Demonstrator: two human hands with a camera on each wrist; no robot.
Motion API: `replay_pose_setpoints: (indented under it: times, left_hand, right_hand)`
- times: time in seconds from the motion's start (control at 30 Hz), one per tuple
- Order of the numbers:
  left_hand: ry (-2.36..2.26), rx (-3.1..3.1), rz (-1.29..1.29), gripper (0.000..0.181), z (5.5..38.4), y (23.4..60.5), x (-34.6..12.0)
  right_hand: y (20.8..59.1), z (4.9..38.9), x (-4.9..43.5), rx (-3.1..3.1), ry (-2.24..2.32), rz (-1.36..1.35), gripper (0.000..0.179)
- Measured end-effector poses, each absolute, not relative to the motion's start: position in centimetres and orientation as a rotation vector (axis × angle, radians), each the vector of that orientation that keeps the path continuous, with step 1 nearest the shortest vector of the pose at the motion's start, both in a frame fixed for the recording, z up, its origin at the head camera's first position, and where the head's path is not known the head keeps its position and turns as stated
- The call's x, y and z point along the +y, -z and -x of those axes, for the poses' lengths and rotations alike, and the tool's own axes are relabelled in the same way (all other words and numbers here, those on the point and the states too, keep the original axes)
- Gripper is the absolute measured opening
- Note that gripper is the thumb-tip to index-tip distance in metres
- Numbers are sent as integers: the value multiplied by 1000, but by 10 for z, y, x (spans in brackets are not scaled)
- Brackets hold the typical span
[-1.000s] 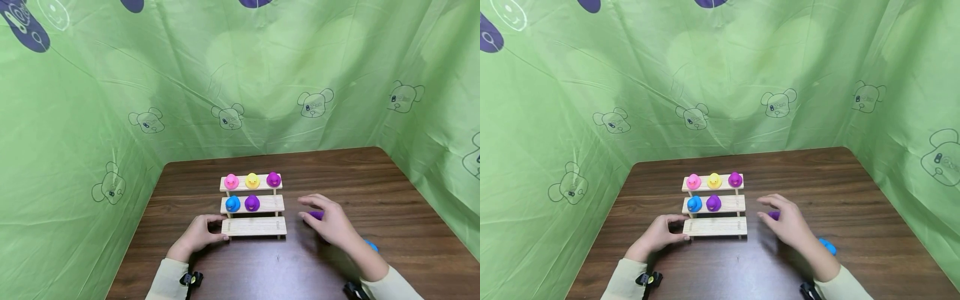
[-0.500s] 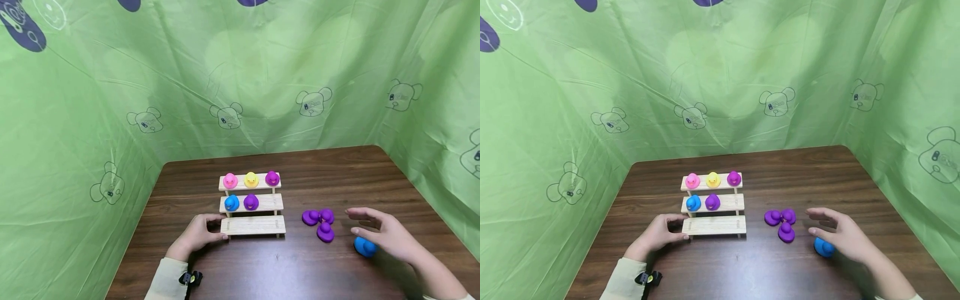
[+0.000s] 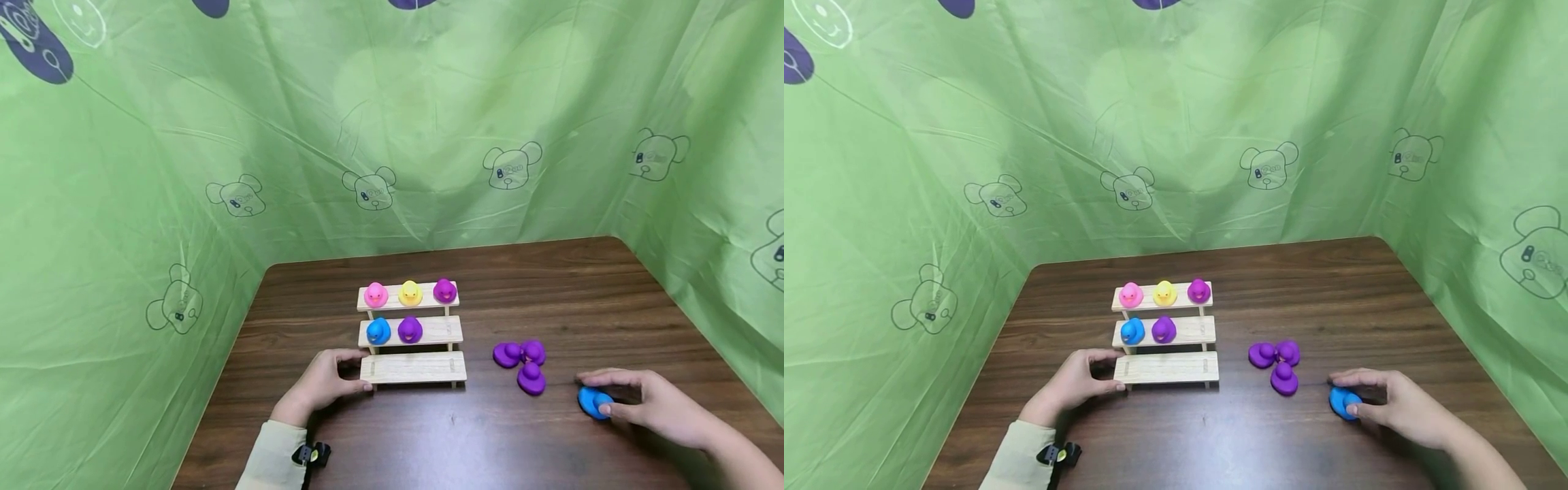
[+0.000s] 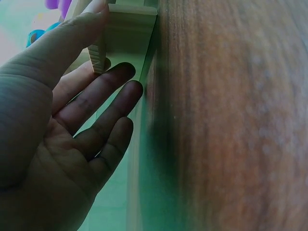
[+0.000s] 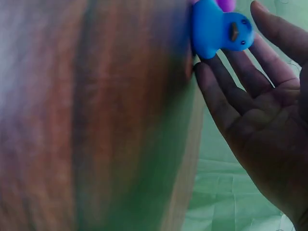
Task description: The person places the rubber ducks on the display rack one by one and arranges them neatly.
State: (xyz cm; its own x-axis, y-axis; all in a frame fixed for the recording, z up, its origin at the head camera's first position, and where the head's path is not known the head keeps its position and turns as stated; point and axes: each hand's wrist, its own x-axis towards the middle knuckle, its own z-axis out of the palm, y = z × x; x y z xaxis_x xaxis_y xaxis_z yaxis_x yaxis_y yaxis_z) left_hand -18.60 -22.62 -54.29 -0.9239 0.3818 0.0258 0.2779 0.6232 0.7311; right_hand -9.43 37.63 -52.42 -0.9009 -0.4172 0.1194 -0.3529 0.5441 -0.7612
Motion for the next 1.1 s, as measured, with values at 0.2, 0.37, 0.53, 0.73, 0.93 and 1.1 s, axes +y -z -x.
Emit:
replay_pose_setpoints:
  times: [0.2, 0.37, 0.53, 0.73, 0.93, 1.1]
  left_hand:
    - [-1181, 2702, -559, 53, 186, 542, -226]
    - [-1175, 2705, -560, 52, 185, 542, -226]
    - [-1177, 2709, -557, 52, 185, 542, -226]
    - [-1179, 2711, -550, 52, 185, 543, -226]
    - [-1171, 2719, -552, 51, 185, 542, -225]
    - [-1167, 2721, -557, 50, 184, 542, -226]
  right_hand:
    - [529, 95, 378, 2698, 1282, 678, 30]
    - [530, 94, 381, 2675, 1294, 732, 35]
    - [534, 95, 384, 2715, 1283, 766, 36]
    - [538, 97, 382, 2733, 1311, 762, 33]
    - [538, 99, 380, 2770, 1306, 708, 29]
    - [536, 98, 378, 2774, 1290, 666, 27]
